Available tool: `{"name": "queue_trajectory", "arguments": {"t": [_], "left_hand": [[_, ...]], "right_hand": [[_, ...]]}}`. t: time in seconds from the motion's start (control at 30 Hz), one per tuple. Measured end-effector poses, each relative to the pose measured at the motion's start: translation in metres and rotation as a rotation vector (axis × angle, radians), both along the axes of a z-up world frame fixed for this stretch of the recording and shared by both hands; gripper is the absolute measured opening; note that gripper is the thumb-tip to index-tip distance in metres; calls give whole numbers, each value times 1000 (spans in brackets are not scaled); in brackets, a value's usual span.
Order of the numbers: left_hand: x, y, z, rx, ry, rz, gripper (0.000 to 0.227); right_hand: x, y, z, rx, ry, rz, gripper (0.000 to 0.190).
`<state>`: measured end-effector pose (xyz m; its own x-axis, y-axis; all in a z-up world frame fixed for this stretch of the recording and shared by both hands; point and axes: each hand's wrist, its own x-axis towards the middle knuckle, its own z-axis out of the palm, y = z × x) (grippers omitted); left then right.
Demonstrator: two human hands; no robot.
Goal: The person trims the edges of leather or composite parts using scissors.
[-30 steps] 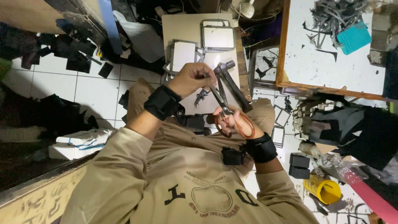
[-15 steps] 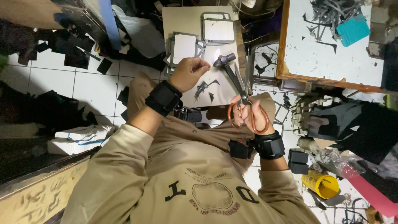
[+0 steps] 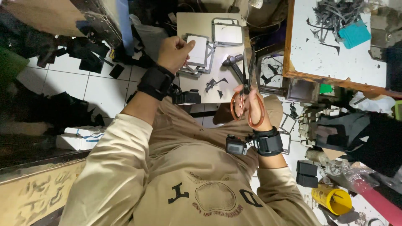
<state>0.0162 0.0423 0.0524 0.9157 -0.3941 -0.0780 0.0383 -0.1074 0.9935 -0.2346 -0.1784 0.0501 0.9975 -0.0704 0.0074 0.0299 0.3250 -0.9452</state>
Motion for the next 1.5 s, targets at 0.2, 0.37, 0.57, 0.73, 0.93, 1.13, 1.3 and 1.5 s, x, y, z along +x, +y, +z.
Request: {"name": "queue_trajectory", "arguments": {"t": [0.2,0.37,0.57,0.73,0.93,1.13,1.3,1.5], "left_hand": [[1,6,9,-102,-43,57,31],[-9,7,8,-84,-13,70,26],[5,7,-33,-117,-23,34,24],[36,-6,-76,31,-103,15,27],[77,-37,-146,381,-292,102,49],[64,-62,-99,902,-251,98,90],[55,-74,-68,1101,43,-12,95],[55,-77,-63,1097,34,74,111]], "right_hand": [[-2,21,15,-70,-95,-21,63],[-8,32,15,-117,-105,-29,60],[-4,40,18,-123,-77,-54,61],[10,38,21,-134,-50,-51,62],[42,27,27,-148,11,-24,61],[63,8,23,-162,51,-16,58],[69,-4,25,-131,85,-13,57],[72,-13,9,-139,166,-46,58]]}}
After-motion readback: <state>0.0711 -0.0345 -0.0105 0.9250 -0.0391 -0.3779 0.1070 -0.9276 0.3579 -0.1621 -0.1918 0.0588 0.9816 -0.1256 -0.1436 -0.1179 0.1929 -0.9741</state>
